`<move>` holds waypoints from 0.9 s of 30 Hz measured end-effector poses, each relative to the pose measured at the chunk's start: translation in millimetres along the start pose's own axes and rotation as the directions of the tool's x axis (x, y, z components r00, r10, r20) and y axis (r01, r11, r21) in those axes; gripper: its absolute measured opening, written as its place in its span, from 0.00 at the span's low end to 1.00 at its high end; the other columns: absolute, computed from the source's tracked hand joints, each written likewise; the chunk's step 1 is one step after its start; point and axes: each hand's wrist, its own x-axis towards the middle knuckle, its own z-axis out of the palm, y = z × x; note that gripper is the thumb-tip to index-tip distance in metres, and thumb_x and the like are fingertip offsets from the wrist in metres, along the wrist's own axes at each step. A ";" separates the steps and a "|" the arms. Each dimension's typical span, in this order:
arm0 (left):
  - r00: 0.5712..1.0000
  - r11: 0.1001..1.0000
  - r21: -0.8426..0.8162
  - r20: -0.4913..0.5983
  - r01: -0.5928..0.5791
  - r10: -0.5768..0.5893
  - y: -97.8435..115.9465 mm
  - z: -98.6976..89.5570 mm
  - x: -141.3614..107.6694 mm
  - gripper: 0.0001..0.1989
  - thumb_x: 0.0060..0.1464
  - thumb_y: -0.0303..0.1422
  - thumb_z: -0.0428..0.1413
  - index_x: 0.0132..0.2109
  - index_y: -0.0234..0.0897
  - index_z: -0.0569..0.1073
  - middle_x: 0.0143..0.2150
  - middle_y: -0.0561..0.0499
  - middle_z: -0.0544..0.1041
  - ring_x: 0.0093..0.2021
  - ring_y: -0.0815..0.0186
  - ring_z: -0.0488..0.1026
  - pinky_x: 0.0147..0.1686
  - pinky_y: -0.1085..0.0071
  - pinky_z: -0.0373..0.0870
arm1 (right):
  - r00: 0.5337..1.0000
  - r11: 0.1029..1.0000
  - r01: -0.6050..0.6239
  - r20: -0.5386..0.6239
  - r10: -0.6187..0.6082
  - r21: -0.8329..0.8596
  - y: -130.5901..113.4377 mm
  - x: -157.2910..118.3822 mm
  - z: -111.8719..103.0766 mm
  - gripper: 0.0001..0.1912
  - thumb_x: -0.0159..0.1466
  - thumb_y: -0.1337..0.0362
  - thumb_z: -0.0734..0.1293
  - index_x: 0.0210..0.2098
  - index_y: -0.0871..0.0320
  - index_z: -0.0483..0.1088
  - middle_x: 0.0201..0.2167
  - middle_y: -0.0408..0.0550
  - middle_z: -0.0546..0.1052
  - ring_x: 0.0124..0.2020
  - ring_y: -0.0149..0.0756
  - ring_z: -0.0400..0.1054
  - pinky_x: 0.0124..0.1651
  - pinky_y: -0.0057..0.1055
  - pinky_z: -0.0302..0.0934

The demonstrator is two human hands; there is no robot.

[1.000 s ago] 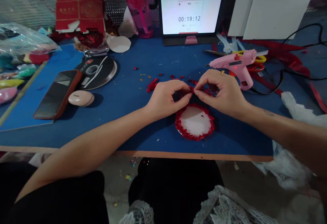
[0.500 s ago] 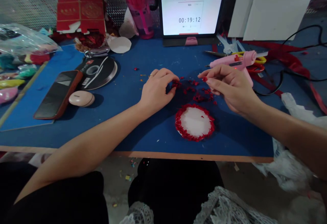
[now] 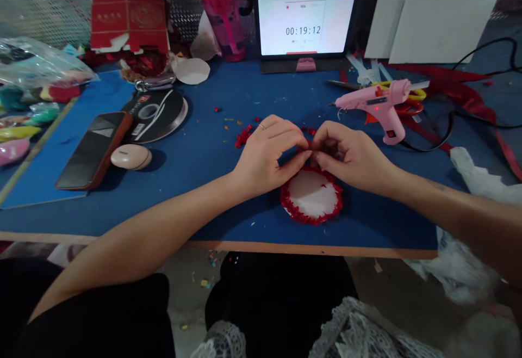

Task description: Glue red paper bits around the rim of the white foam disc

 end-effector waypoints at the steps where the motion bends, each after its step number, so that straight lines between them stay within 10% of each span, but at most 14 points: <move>1: 1.000 1.000 -0.001 -0.001 -0.022 0.022 -0.7 0.1 -0.5 0.05 0.60 0.29 0.56 0.35 0.35 0.73 0.35 0.51 0.79 0.39 0.67 0.75 0.45 0.68 0.70 | 1.000 0.999 0.020 0.002 -0.020 -0.038 -0.7 -0.3 -0.1 0.08 0.59 0.74 0.63 0.32 0.56 0.61 0.24 0.37 0.68 0.22 0.24 0.62 0.24 0.25 0.56; 11: 0.998 0.999 -0.002 0.034 -0.049 0.049 -3.1 -2.8 -3.4 0.03 0.59 0.27 0.57 0.36 0.35 0.75 0.36 0.51 0.80 0.39 0.67 0.76 0.45 0.67 0.72 | 0.999 0.995 0.043 0.018 -0.041 -0.093 0.0 -1.2 -1.7 0.06 0.62 0.73 0.64 0.34 0.56 0.63 0.25 0.39 0.71 0.23 0.25 0.64 0.26 0.24 0.58; 15: 0.987 0.981 -0.117 0.047 0.157 -0.153 -1.2 -10.0 -3.8 0.04 0.59 0.28 0.57 0.35 0.37 0.76 0.35 0.52 0.80 0.38 0.67 0.75 0.43 0.68 0.72 | 0.999 0.999 -0.031 -0.014 0.031 -0.027 2.6 -1.1 -6.3 0.04 0.64 0.66 0.66 0.39 0.55 0.66 0.27 0.41 0.74 0.27 0.29 0.69 0.27 0.27 0.60; 20: 0.859 0.805 -0.329 0.035 0.493 -0.511 -14.5 -16.5 -9.1 0.06 0.57 0.36 0.59 0.35 0.38 0.77 0.34 0.51 0.79 0.31 0.68 0.73 0.31 0.70 0.70 | 0.992 0.981 -0.057 -0.123 0.034 -0.187 16.8 -2.6 -19.2 0.04 0.63 0.66 0.67 0.38 0.54 0.70 0.25 0.40 0.73 0.23 0.29 0.66 0.25 0.28 0.58; 27: 0.745 0.594 -0.550 0.078 0.587 -0.663 -30.9 -17.2 -13.5 0.08 0.57 0.38 0.59 0.36 0.38 0.75 0.33 0.50 0.77 0.29 0.70 0.70 0.29 0.70 0.70 | 0.992 0.822 0.079 -0.035 -0.119 -0.564 35.4 -5.0 -30.2 0.06 0.61 0.67 0.65 0.39 0.54 0.72 0.26 0.44 0.74 0.27 0.35 0.67 0.30 0.34 0.58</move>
